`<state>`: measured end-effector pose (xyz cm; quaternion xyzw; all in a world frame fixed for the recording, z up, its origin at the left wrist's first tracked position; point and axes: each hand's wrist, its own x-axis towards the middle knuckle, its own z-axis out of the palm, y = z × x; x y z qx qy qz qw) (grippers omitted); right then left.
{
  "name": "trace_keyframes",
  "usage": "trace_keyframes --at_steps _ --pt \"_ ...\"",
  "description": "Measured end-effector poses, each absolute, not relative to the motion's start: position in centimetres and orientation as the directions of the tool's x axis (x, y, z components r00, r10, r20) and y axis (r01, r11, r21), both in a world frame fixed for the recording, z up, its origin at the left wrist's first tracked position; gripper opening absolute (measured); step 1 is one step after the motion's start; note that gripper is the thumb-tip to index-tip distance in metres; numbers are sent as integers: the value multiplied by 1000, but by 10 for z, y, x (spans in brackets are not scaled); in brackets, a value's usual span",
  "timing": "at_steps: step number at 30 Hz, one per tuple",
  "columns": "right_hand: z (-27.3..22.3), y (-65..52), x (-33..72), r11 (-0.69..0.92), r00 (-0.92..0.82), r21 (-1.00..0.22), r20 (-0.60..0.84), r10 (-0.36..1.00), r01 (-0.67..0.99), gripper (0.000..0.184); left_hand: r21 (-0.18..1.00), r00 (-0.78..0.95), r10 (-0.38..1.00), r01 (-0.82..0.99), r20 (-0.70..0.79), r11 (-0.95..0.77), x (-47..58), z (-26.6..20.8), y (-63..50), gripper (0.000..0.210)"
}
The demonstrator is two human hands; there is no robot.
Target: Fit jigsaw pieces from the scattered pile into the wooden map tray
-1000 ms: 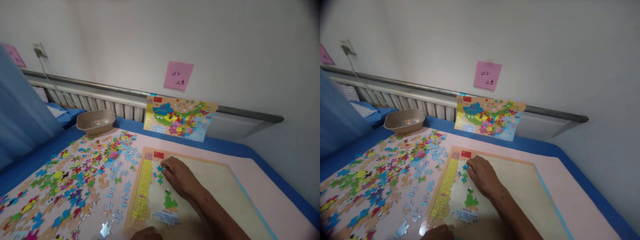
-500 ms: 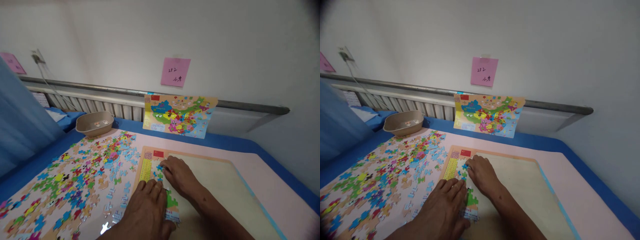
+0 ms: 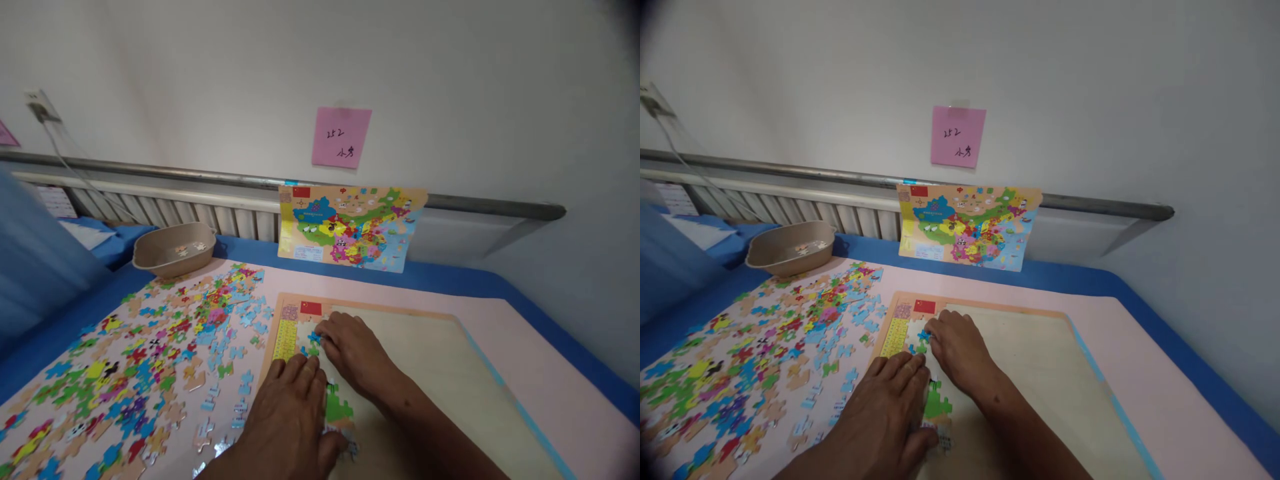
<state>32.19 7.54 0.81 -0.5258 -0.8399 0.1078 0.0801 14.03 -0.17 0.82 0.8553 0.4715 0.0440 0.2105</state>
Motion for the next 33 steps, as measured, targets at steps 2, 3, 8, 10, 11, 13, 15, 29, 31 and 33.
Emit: trace_keyframes --at_steps 2,3,8,10,11,13,15,29,31,33 --pt "8 76 322 424 -435 -262 18 900 867 14 404 545 832 788 -104 -465 140 7 0 80" --pt "8 76 322 423 -434 -259 17 901 868 14 404 540 836 789 -95 -463 140 6 0 80" --pt "6 77 324 421 -429 -245 23 903 873 15 400 543 838 782 -58 -478 137 2 1 76" --pt "5 78 324 417 -424 -243 26 905 876 15 396 544 838 781 -52 -483 137 1 1 75" --pt "5 78 324 416 -422 -242 27 906 877 15 394 543 839 782 -49 -483 137 1 1 75" --pt "4 78 324 415 -421 -242 29 907 877 16 392 541 840 783 -44 -484 137 2 1 74" --pt "5 78 324 416 -422 -242 30 906 876 16 393 543 839 781 -43 -485 137 3 1 73" --pt "4 79 323 421 -429 -259 28 903 869 15 426 541 836 780 -91 -459 137 7 1 75" --pt "4 78 323 424 -432 -264 30 901 866 15 426 544 834 778 -93 -461 137 7 1 76" --pt "4 78 324 430 -438 -271 33 898 861 15 423 545 835 777 -82 -466 137 6 1 74"
